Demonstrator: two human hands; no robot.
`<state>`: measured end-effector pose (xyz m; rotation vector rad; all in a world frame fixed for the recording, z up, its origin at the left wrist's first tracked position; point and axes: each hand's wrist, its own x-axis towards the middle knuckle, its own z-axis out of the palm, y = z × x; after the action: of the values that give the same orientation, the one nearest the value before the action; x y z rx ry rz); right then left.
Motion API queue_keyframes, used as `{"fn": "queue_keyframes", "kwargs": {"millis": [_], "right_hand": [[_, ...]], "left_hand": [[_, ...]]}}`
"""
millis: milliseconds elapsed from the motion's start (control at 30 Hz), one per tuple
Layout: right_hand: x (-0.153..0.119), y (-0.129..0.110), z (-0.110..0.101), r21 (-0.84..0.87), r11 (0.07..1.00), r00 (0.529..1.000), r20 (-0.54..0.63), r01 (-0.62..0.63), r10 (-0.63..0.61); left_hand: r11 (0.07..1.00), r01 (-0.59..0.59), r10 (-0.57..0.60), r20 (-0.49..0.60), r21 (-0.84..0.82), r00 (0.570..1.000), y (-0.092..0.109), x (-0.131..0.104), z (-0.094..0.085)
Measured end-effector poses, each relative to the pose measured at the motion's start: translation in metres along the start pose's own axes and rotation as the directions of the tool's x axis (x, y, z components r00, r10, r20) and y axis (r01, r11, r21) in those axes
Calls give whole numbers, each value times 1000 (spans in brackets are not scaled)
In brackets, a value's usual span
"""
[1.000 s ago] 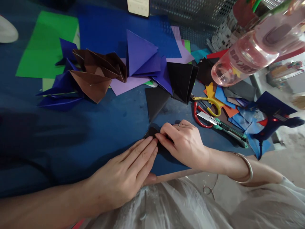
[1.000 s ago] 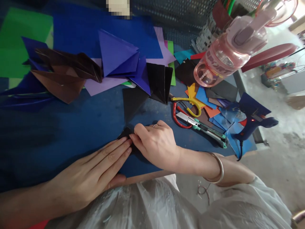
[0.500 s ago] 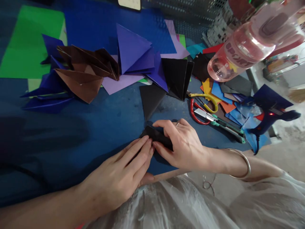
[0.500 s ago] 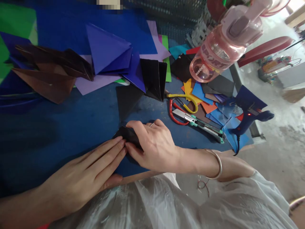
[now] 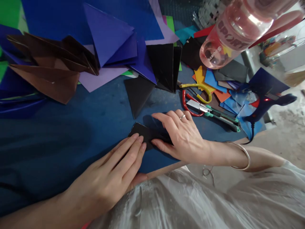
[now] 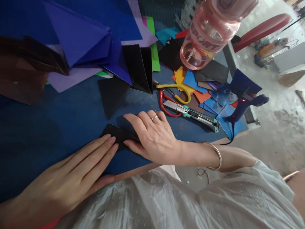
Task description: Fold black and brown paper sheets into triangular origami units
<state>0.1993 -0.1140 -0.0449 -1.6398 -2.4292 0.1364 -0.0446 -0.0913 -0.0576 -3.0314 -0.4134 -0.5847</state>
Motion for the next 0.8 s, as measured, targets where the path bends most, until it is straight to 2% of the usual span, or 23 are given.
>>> {"fn": "queue_keyframes", "kwargs": {"millis": [167,333,567,733,800], "right_hand": [[-9,6,-4,43,997,998,0,-57,57],[-17,12,-6,74,995,998,2,-61,61],[-26,17,-6,99,992,997,-2,-72,72],[-28,18,-8,141,990,998,-50,-25,32],[-28,17,-8,166,984,993,-107,66,-49]], "left_hand": [[1000,1,-1,-1,-1,1000,-1,2,-3],[1000,19,-19,26,-1,999,0,2,-4],[1000,-14,14,27,15,1000,-2,6,-5],[1000,-16,16,16,0,1000,0,5,-4],[1000,-26,26,19,-4,999,1,4,-3]]}}
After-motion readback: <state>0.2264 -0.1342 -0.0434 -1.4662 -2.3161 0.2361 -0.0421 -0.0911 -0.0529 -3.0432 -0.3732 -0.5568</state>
